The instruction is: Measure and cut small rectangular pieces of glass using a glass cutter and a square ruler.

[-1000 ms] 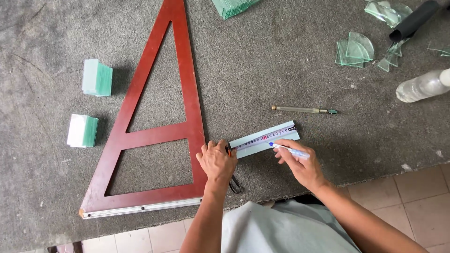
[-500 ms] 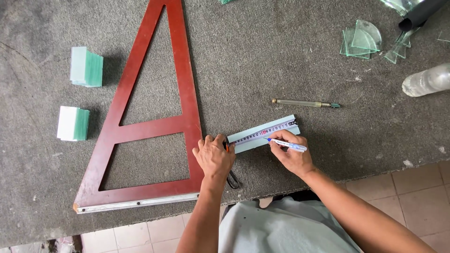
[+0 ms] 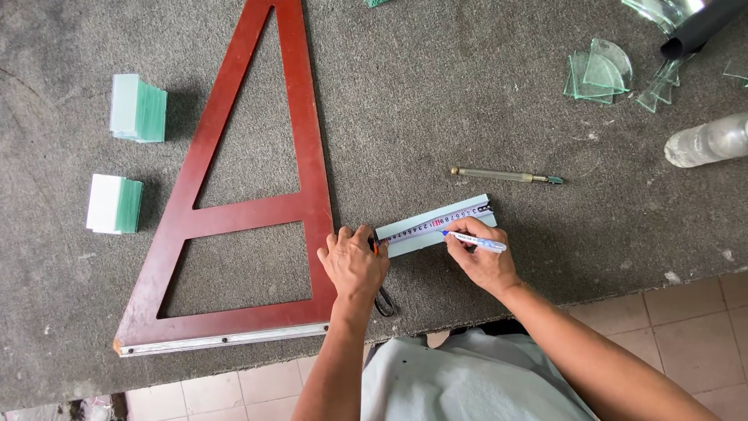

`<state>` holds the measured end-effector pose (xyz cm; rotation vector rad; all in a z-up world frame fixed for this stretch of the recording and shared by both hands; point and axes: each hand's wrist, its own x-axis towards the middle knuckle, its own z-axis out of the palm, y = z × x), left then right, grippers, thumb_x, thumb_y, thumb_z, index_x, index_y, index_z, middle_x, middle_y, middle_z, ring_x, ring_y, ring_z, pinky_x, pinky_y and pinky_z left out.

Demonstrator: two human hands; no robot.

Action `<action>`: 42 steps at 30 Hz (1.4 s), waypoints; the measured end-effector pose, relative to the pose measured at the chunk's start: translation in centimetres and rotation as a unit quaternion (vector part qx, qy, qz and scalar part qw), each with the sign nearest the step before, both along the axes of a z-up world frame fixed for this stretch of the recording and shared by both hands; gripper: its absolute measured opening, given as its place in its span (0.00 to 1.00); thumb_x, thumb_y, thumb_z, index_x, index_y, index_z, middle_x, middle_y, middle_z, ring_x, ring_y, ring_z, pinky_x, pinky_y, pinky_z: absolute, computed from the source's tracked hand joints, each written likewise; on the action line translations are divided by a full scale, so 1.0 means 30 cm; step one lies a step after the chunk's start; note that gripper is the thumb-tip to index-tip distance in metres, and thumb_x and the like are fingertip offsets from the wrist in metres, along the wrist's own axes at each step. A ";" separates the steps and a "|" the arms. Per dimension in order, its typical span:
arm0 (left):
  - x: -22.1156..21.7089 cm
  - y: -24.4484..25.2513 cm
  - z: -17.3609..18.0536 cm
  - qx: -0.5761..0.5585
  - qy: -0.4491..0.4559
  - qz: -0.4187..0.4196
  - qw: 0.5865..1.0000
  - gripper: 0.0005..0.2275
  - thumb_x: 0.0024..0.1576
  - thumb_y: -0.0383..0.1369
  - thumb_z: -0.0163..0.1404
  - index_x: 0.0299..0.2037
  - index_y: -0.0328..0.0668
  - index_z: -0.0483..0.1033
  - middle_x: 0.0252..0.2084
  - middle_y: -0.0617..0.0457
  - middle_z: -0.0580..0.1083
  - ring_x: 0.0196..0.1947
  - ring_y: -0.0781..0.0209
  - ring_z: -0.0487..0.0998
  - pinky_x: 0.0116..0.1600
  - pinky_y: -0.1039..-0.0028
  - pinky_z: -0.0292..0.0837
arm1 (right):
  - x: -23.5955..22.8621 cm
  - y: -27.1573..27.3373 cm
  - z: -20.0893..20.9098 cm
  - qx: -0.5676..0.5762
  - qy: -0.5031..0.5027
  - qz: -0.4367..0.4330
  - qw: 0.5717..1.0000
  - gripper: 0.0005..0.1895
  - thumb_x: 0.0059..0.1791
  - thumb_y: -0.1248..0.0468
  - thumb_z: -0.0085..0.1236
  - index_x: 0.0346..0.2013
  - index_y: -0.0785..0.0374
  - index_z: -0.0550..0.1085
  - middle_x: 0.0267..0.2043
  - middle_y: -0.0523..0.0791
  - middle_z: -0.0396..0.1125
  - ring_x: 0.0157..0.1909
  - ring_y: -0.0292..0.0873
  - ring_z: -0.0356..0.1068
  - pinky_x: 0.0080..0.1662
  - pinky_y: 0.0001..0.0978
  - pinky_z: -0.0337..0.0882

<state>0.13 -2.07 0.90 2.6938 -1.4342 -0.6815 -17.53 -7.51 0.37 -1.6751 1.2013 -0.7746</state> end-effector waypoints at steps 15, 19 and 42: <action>-0.001 0.009 -0.033 -0.011 -0.021 0.000 1.000 0.09 0.40 0.42 0.48 0.29 0.54 0.71 0.33 0.55 0.68 0.39 0.56 0.66 0.40 0.68 0.60 | -0.015 -0.013 -0.031 0.010 -0.021 0.014 1.000 0.02 0.35 0.72 0.50 0.20 0.65 0.71 0.14 0.46 0.65 0.16 0.36 0.61 0.22 0.24 0.63; -0.001 -0.006 -0.012 -0.005 -0.023 0.001 1.000 0.09 0.40 0.43 0.48 0.29 0.54 0.71 0.33 0.55 0.68 0.39 0.56 0.67 0.40 0.67 0.60 | -0.016 -0.046 0.012 0.034 -0.037 0.018 0.999 0.03 0.37 0.72 0.49 0.23 0.67 0.70 0.15 0.48 0.65 0.16 0.36 0.61 0.21 0.23 0.64; -0.005 -0.021 0.022 0.015 -0.019 0.026 0.999 0.08 0.39 0.40 0.50 0.29 0.55 0.73 0.32 0.56 0.69 0.40 0.57 0.67 0.42 0.67 0.60 | 0.031 -0.210 -0.023 0.098 0.007 0.146 0.984 0.02 0.35 0.70 0.51 0.20 0.67 0.70 0.12 0.48 0.61 0.15 0.35 0.58 0.19 0.23 0.59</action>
